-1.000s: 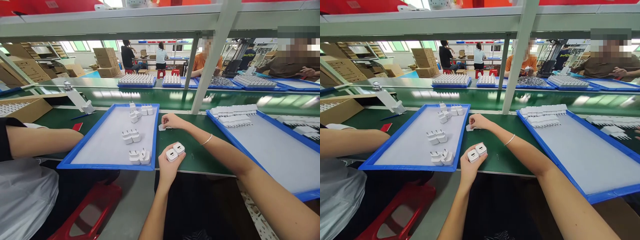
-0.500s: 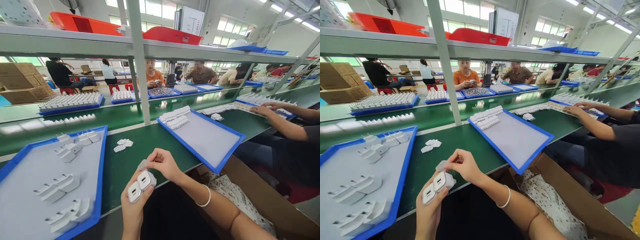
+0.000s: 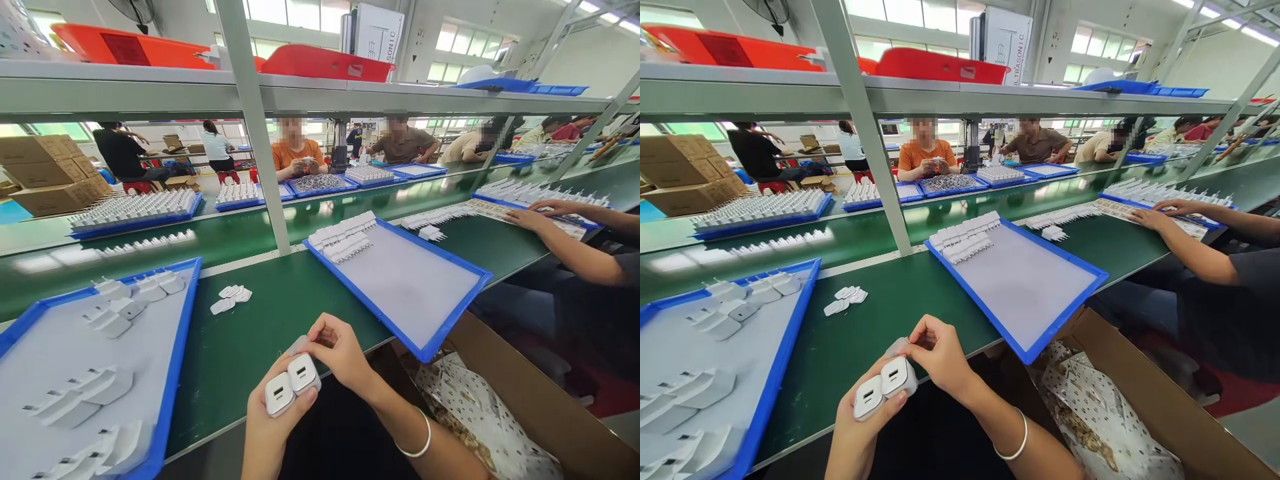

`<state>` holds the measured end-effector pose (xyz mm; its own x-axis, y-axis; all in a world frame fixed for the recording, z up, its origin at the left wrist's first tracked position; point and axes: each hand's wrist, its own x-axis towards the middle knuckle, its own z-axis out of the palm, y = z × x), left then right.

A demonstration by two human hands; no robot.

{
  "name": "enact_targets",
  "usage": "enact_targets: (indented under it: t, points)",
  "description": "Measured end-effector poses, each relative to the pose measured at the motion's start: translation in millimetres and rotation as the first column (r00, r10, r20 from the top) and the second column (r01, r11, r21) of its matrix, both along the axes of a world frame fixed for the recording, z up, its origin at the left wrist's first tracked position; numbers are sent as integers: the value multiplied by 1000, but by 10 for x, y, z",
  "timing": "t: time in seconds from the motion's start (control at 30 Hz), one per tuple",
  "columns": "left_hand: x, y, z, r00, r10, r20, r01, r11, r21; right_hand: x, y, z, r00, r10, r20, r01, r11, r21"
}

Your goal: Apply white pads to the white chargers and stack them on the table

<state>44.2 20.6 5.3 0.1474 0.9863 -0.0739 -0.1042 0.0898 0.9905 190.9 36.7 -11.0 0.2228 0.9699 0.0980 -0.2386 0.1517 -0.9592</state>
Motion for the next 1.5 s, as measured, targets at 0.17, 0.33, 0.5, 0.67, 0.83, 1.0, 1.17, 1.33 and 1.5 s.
enact_targets:
  t: [0.17, 0.33, 0.5, 0.67, 0.83, 1.0, 1.17, 1.33, 1.5]
  points:
    - [69, -32, 110, 999, -35, 38, 35, 999, 17, 50, -15, -42, 990, 50, -131, -54, 998, -29]
    - [68, -31, 103, 999, -46, 19, 45, 998, 43, 76, -12, -67, 953, 133, -272, -142, 990, -13]
    - [50, -22, 110, 992, -92, -81, 100, 990, 104, 159, -3, -72, 892, 251, -375, -274, 962, -9]
    - [-17, 5, 19, 984, -106, -145, 134, 971, 200, 230, -12, -17, 874, 320, -366, -355, 934, -31]
    - [-141, 9, -81, 954, -197, -226, 257, 926, 277, 195, -30, -4, 922, 256, -290, -277, 960, -31]
    - [-162, -44, -17, 924, -381, 40, 368, 912, 179, 123, -38, -32, 875, 315, -368, -365, 928, -74]
    - [-198, -40, -38, 854, -486, 184, 464, 873, 152, 4, -31, -24, 764, 456, -456, -566, 813, -135]
    - [-223, 6, -73, 866, -491, 95, 470, 864, 183, -126, -71, -35, 748, 454, -483, -593, 785, -179]
    - [-156, 0, -37, 912, -406, 60, 380, 891, 247, -236, -204, -47, 833, 308, -460, -436, 876, -204]
